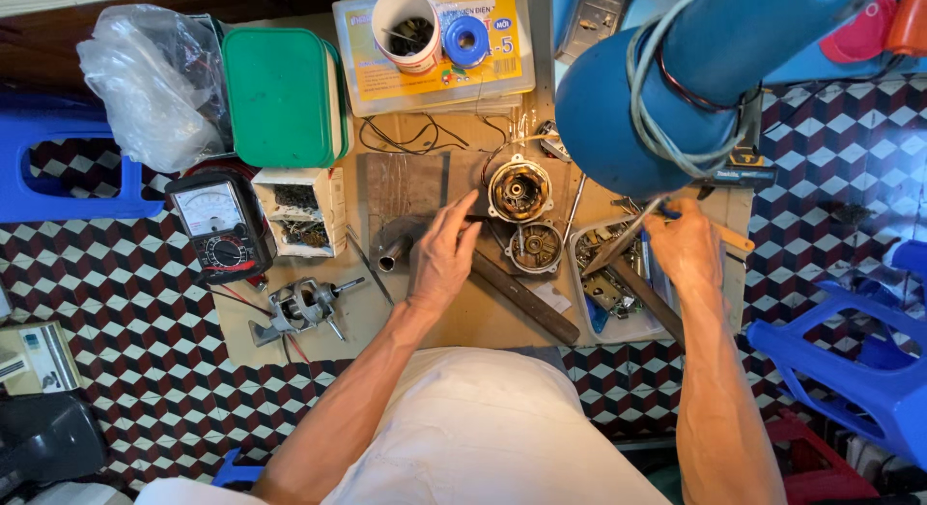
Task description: The person disassembles and reassembles small electrical components on a workbench. They use a screwdriver, hammer, and pliers to manipulate parts, including a cylindrical housing and a fan-like rotor, then place the components back on the table.
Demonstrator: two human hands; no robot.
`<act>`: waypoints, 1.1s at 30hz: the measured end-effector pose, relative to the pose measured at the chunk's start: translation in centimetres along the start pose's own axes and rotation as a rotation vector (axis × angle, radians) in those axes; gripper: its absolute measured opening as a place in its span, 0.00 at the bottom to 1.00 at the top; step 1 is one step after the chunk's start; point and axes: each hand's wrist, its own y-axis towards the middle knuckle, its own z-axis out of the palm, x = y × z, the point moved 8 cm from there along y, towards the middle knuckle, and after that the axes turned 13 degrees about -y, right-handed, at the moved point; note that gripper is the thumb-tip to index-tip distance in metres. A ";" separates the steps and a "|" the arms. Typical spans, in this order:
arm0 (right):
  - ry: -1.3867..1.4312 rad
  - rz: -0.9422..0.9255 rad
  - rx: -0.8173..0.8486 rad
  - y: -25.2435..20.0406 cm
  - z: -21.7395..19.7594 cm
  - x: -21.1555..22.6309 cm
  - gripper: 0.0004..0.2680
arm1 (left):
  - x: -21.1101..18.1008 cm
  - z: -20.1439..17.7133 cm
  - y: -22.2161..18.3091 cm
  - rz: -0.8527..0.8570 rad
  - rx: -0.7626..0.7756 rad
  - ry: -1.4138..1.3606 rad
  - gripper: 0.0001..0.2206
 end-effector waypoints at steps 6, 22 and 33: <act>0.365 -0.017 -0.167 -7.9 -2.7 2.2 0.11 | 4.6 -1.0 -7.4 -0.357 0.104 0.020 0.10; 0.252 -0.088 0.193 -20.3 10.5 7.0 0.16 | 5.5 1.5 -7.9 0.249 0.192 0.268 0.05; 0.405 0.222 0.179 -26.6 7.4 2.8 0.14 | 11.9 12.1 -1.7 0.619 0.859 0.760 0.05</act>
